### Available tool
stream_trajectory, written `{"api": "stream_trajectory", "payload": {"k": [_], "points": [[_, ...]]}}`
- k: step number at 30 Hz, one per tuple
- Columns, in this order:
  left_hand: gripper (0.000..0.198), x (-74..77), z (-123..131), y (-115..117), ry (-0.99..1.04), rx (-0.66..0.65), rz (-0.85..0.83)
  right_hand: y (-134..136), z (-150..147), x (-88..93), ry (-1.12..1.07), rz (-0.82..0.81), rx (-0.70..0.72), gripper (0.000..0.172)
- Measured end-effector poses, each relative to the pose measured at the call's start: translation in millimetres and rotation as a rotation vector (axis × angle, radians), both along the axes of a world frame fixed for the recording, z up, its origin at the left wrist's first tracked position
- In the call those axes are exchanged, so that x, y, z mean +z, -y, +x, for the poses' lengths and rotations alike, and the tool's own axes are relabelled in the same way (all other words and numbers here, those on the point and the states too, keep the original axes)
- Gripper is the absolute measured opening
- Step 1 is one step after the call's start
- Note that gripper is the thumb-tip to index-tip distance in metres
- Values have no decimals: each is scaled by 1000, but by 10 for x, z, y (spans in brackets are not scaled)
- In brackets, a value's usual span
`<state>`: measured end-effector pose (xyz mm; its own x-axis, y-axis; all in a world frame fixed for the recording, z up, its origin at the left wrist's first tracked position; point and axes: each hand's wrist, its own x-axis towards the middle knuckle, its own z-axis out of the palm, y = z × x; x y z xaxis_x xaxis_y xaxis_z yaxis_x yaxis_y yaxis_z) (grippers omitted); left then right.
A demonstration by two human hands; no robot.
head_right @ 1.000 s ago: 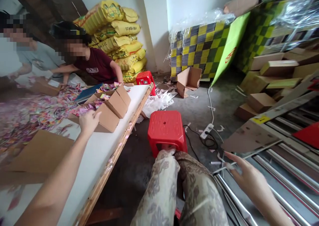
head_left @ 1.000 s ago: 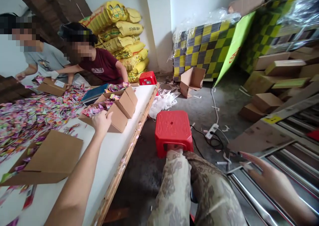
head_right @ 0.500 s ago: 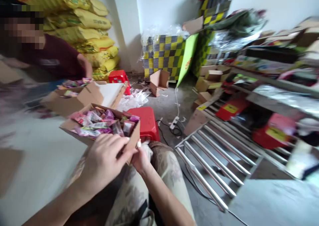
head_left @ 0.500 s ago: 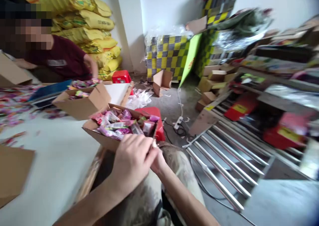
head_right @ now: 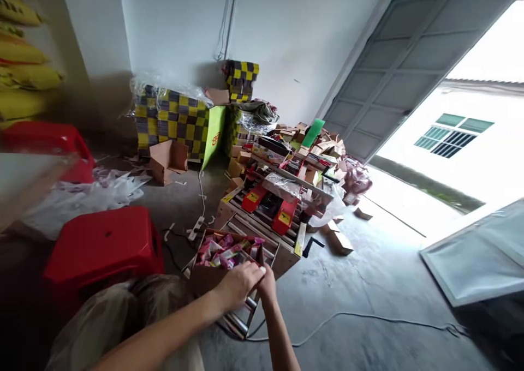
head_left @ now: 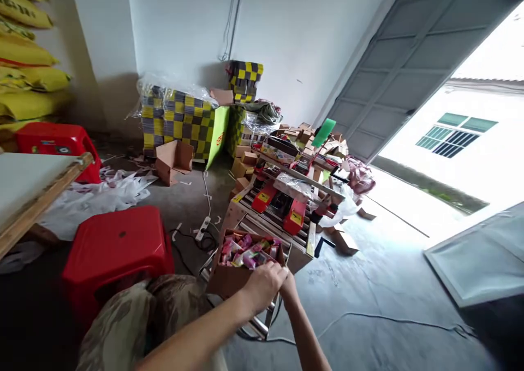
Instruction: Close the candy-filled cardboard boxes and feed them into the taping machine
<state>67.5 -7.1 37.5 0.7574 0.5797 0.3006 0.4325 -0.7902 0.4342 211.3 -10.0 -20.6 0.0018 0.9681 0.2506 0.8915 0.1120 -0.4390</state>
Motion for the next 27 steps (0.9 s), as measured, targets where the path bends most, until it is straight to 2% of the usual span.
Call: {"api": "stream_trajectory", "payload": {"k": [2, 3, 5, 6, 7, 8, 9, 10, 12, 16, 18, 20, 21, 23, 25, 27], "points": [[40, -69, -51, 71, 141, -14, 123, 48, 175, 108, -269, -26, -43, 49], [43, -104, -142, 111, 216, 50, 206, 84, 224, 160, -435, -47, -64, 49], [46, -178, -416, 151, 333, 305, 324, 147, 264, 256, -752, -113, -92, 45], [46, -216, -574, 137, 366, 456, 330, 160, 263, 296, -846, -141, -99, 43], [45, -251, -727, 101, 388, 578, 293, 156, 253, 329, -872, -164, -97, 41], [43, -281, -865, 45, 400, 642, 225, 131, 236, 355, -868, -194, -82, 40], [38, -305, -975, -22, 397, 637, 136, 88, 213, 374, -848, -240, -54, 38], [31, -320, -1054, -91, 384, 580, 44, 28, 186, 388, -807, -302, -14, 38], [18, -325, -1116, -211, 343, 402, -104, -121, 126, 416, -642, -429, 109, 35], [32, -268, -1017, -345, 194, 134, -250, -372, 48, 518, -225, -513, 462, 32], [35, -239, -963, -409, 95, 54, -280, -414, 55, 577, -185, -581, 638, 40], [31, -227, -937, -496, 2, -5, -301, -407, 79, 608, -220, -643, 741, 51], [30, -231, -930, -546, -30, -28, -313, -395, 92, 608, -247, -664, 743, 54], [29, -265, -916, -642, -50, -46, -352, -379, 107, 572, -295, -688, 652, 47], [26, -329, -892, -702, -7, -4, -421, -382, 99, 500, -327, -672, 514, 37], [20, -402, -854, -701, 76, 82, -497, -386, 71, 413, -306, -588, 369, 31]]}}
